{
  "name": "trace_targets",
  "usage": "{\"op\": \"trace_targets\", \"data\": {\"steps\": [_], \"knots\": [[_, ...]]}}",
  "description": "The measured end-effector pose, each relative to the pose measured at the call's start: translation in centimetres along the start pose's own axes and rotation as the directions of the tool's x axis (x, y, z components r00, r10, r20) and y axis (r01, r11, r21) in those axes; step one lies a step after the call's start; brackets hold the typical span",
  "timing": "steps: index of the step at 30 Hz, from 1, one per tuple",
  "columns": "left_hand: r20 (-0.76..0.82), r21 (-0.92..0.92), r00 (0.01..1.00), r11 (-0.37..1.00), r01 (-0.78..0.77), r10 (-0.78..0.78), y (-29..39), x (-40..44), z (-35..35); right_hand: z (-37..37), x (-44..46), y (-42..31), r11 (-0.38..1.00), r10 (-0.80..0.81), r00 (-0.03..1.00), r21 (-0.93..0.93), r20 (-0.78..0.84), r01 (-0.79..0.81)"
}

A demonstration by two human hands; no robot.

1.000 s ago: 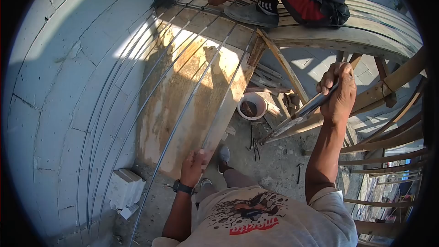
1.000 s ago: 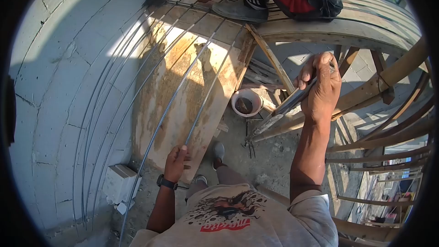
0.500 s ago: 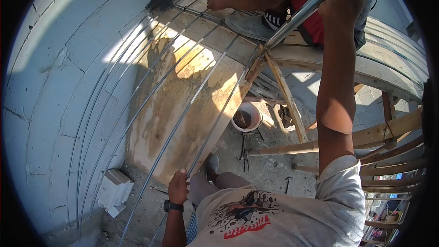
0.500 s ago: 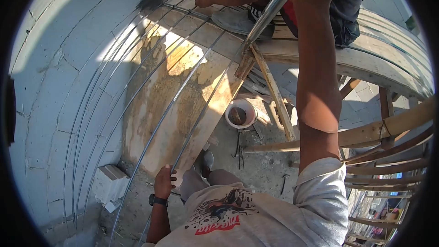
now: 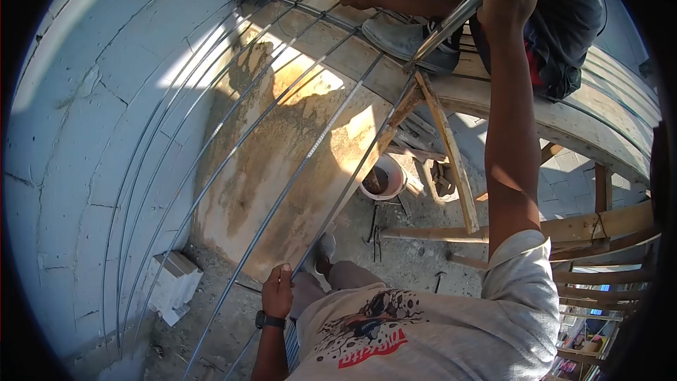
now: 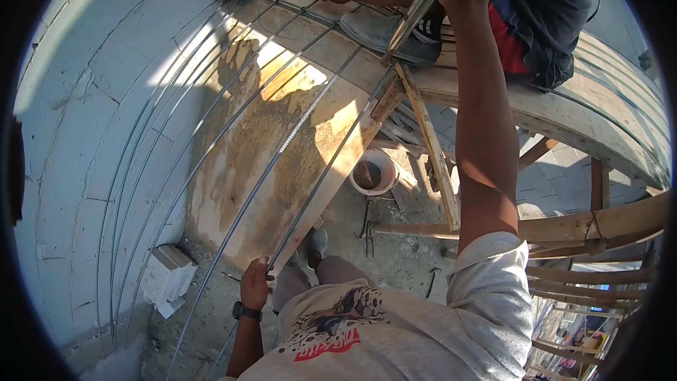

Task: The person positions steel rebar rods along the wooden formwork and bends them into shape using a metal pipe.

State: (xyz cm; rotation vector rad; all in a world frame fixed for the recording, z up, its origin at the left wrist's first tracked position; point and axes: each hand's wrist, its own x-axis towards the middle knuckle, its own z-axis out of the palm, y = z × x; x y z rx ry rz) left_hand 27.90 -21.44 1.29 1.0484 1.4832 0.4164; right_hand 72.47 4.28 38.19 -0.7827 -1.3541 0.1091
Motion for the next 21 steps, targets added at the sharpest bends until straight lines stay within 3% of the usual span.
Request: {"op": "trace_targets", "data": {"steps": [5,10,21], "knots": [[0.084,0.035,0.995,0.999,0.041,-0.043,-0.1,0.4,-0.4,-1.3,1.2,0.3,0.993,0.106,0.993,0.038,0.056,-0.108],[0.051,-0.001,0.996,0.997,0.076,-0.076,-0.2,0.3,-0.2,-2.3,2.1,0.4,0.976,0.192,0.977,0.09,0.091,-0.2],[0.098,-0.007,0.989,0.994,0.11,-0.108,-0.4,-0.1,0.2,-1.9,1.8,0.0,0.986,0.141,0.983,0.071,0.121,-0.15]]}}
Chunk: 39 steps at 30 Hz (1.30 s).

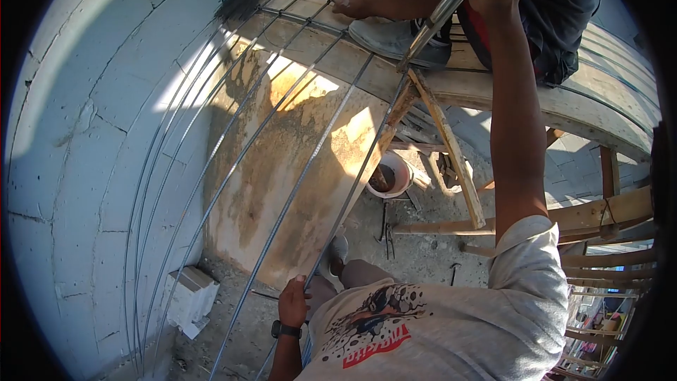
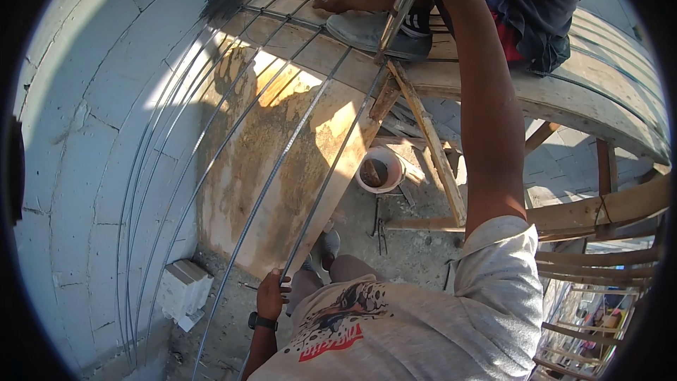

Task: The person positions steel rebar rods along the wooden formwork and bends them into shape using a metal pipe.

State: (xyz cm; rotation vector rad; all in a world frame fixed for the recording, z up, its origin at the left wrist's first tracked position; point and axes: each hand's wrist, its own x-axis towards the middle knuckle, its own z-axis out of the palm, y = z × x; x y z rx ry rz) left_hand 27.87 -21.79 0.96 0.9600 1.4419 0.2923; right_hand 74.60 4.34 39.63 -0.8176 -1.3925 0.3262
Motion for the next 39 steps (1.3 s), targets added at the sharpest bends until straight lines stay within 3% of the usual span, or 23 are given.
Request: {"op": "trace_targets", "data": {"steps": [5,14,16,18,22,35,39], "knots": [[0.003,0.011,1.0,1.0,-0.005,0.005,0.3,-0.4,-0.2,-0.3,0.0,0.3,0.998,0.042,0.998,0.047,-0.042,-0.04],[0.034,-0.027,0.999,0.999,0.04,-0.039,0.0,-1.0,0.5,0.4,0.7,1.8,0.999,-0.031,0.999,-0.016,0.012,0.032],[0.02,-0.016,1.0,1.0,0.012,-0.011,0.0,-1.0,0.4,0.7,0.9,2.3,0.872,0.099,0.983,0.463,0.155,-0.16],[0.011,-0.01,1.0,1.0,-0.002,0.002,0.1,-1.0,0.3,1.0,0.8,1.9,0.999,0.028,1.0,-0.03,0.005,-0.028],[0.0,-0.003,1.0,1.0,-0.009,0.009,0.1,-1.1,0.1,0.3,1.3,2.3,0.998,0.055,0.998,0.033,0.04,-0.056],[-0.021,0.065,0.999,0.997,-0.045,0.046,1.1,-1.5,-0.6,0.2,1.7,2.6,0.993,0.105,0.994,-0.052,-0.041,-0.107],[0.007,-0.004,1.0,1.0,-0.007,0.007,0.3,-1.0,0.0,1.4,1.0,2.4,0.994,0.08,0.997,-0.075,-0.001,-0.08]]}}
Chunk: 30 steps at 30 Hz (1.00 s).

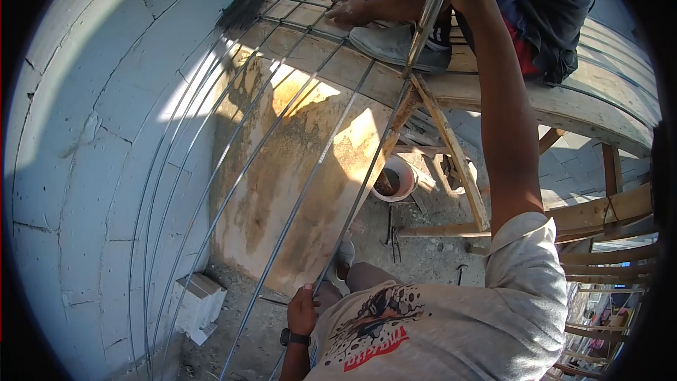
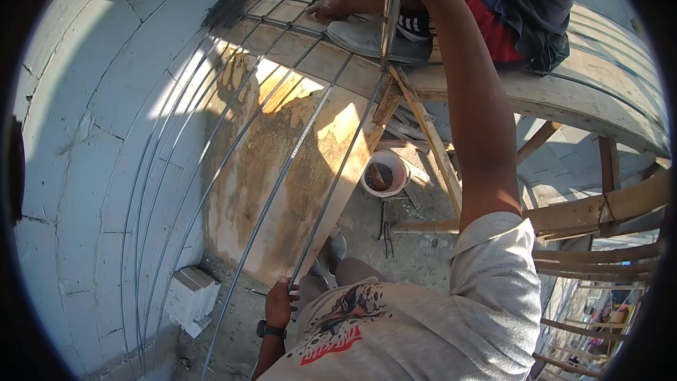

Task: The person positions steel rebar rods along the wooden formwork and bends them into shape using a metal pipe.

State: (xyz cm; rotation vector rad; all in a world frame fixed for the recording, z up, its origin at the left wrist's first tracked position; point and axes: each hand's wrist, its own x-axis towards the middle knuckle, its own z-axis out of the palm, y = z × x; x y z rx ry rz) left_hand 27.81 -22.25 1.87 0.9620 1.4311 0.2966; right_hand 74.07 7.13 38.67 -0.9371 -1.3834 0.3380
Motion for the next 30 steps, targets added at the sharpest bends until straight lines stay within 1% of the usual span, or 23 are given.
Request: {"op": "trace_targets", "data": {"steps": [3,6,9,10,11,14,16,17,19,21,22,24,25,27,28,29,30], "knots": [[0.008,-0.017,1.0,1.0,0.003,-0.003,-0.7,0.5,0.3,0.9,-0.6,-0.3,0.999,-0.026,0.998,-0.016,0.053,0.027],[0.01,-0.019,1.0,1.0,-0.005,0.005,-0.9,0.7,0.2,1.6,-0.9,-0.1,1.0,0.006,1.0,-0.004,0.029,-0.006],[0.009,-0.017,1.0,1.0,-0.02,0.02,-1.2,1.5,0.4,3.0,-2.6,-0.5,0.999,-0.03,0.997,-0.013,0.071,0.031],[0.018,-0.019,1.0,1.0,-0.021,0.021,-2.0,2.2,0.6,3.9,-3.3,-0.6,0.998,-0.032,0.999,-0.058,0.002,0.032],[0.028,-0.021,0.999,1.0,-0.021,0.021,-2.6,2.8,0.9,4.0,-3.7,-0.6,0.998,-0.045,0.999,-0.049,-0.012,0.044],[0.052,-0.09,0.996,0.993,0.072,-0.068,-4.0,4.8,2.4,4.1,-4.7,-0.6,0.995,-0.097,0.994,-0.034,-0.04,0.096],[0.083,0.021,0.994,0.997,-0.07,0.069,-8.0,7.7,3.1,4.2,-6.0,-0.5,0.992,-0.124,0.992,-0.032,-0.026,0.123],[0.101,0.069,0.986,0.988,-0.139,0.132,-10.6,9.4,3.8,4.3,-6.6,-0.7,0.991,-0.114,0.993,-0.071,-0.009,0.113],[0.077,0.102,0.959,0.954,-0.281,0.274,-11.8,10.8,5.0,4.8,-8.5,-1.1,0.986,-0.08,0.996,-0.145,0.026,0.083],[0.086,-0.071,0.995,0.997,-0.042,0.048,-10.6,12.5,6.2,6.1,-10.5,-1.3,0.981,-0.142,0.99,-0.134,0.019,0.143],[0.096,0.018,0.987,0.991,-0.13,0.127,-10.6,13.5,6.6,6.5,-11.7,-1.3,0.978,-0.164,0.986,-0.132,0.01,0.164],[0.142,0.186,0.949,0.934,-0.305,0.282,-10.9,15.5,7.4,6.7,-13.4,-1.1,0.969,-0.199,0.976,-0.133,0.093,0.21],[0.144,0.27,0.92,0.88,-0.391,0.364,-12.5,17.4,8.2,6.8,-14.2,-1.0,0.963,-0.219,0.966,-0.13,0.137,0.237],[0.163,0.421,0.841,0.734,-0.532,0.516,-14.6,20.7,10.0,6.9,-16.2,-0.6,0.953,-0.291,0.938,-0.031,0.188,0.302],[0.131,0.227,0.965,0.941,-0.252,0.227,-15.1,22.1,11.0,6.6,-17.4,-0.6,0.941,-0.312,0.92,-0.059,0.237,0.334],[0.097,0.247,0.953,0.921,-0.302,0.286,-15.7,23.5,11.7,6.8,-18.5,-0.9,0.947,-0.288,0.923,-0.069,0.255,0.314],[0.068,0.27,0.936,0.897,-0.351,0.346,-16.2,25.0,12.3,7.0,-19.6,-0.8,0.936,-0.303,0.916,-0.098,0.263,0.338]]}}
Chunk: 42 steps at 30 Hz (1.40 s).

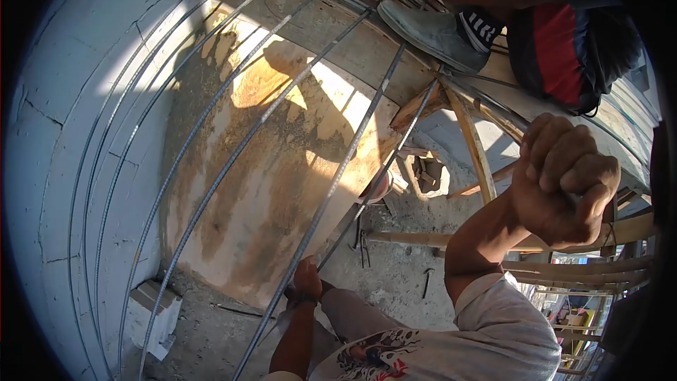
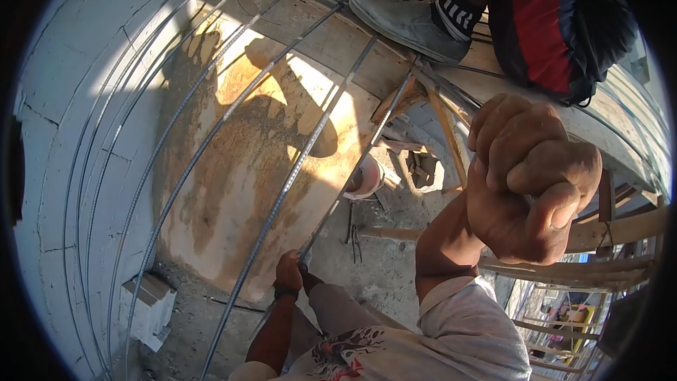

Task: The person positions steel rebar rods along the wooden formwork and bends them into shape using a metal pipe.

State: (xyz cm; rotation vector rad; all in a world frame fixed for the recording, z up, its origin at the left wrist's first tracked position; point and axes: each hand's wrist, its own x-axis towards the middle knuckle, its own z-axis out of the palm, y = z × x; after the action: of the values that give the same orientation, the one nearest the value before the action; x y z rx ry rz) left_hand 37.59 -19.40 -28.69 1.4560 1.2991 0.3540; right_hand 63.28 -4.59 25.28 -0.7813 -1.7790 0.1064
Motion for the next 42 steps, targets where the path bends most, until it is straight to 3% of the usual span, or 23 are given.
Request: {"op": "trace_targets", "data": {"steps": [1,2,5,6,9,12,14,17,20,25,28,31,35,42], "knots": [[-0.044,0.031,0.998,0.998,-0.053,0.054,0.4,1.0,0.3,0.4,-1.0,-0.3,0.999,-0.018,1.0,-0.035,0.006,0.019],[-0.03,0.007,1.0,1.0,-0.007,0.008,0.8,1.9,0.4,0.8,-2.0,-0.6,0.998,-0.006,1.0,-0.057,-0.026,0.005],[-0.202,0.131,0.956,0.973,-0.191,0.215,-1.7,5.5,2.7,2.3,-4.5,-1.4,0.992,-0.004,0.993,-0.122,-0.117,-0.011],[-0.219,0.14,0.965,0.983,-0.116,0.145,-1.5,6.4,3.0,2.8,-5.3,-1.4,0.99,-0.017,0.99,-0.138,-0.14,-0.002],[-0.348,0.251,0.919,0.963,-0.098,0.184,-0.7,8.1,4.4,4.2,-7.4,-1.6,0.978,-0.029,0.981,-0.208,-0.191,-0.012],[-0.245,0.211,0.967,0.977,-0.021,0.074,-0.4,8.6,4.5,4.4,-8.8,-1.7,0.966,-0.032,0.985,-0.258,-0.167,-0.012],[-0.029,0.144,0.993,0.982,0.119,-0.116,4.3,7.7,1.7,4.0,-9.0,-1.8,0.968,-0.026,0.987,-0.251,-0.157,-0.014],[0.024,0.162,0.996,0.983,0.08,-0.085,2.0,7.9,2.1,3.2,-8.5,-1.9,0.971,-0.028,0.987,-0.238,-0.161,-0.011],[-0.033,0.202,0.993,0.974,-0.105,0.114,-0.8,7.0,2.5,3.1,-6.6,-1.9,0.982,0.006,0.983,-0.183,-0.186,-0.041],[-0.023,0.174,0.989,0.975,-0.137,0.143,-0.2,4.3,1.9,2.0,-4.5,-1.8,0.996,0.053,0.988,-0.064,-0.145,-0.063],[-0.029,0.14,0.975,0.967,-0.212,0.218,-0.4,2.7,1.9,2.1,-2.6,-1.3,0.996,0.054,0.963,-0.055,-0.264,-0.071],[0.005,0.077,0.984,0.981,-0.177,0.177,0.4,1.7,1.5,1.2,-0.4,-0.9,0.999,0.05,0.956,0.007,-0.29,-0.05],[0.016,0.151,0.994,0.983,-0.106,0.105,0.8,1.9,1.5,3.1,-1.1,-1.4,0.999,0.029,0.937,0.035,-0.347,-0.018],[0.024,0.108,0.997,0.991,-0.079,0.077,-0.2,2.8,0.1,4.7,-1.0,-1.1,0.998,-0.029,0.951,-0.055,-0.309,0.012]]}}
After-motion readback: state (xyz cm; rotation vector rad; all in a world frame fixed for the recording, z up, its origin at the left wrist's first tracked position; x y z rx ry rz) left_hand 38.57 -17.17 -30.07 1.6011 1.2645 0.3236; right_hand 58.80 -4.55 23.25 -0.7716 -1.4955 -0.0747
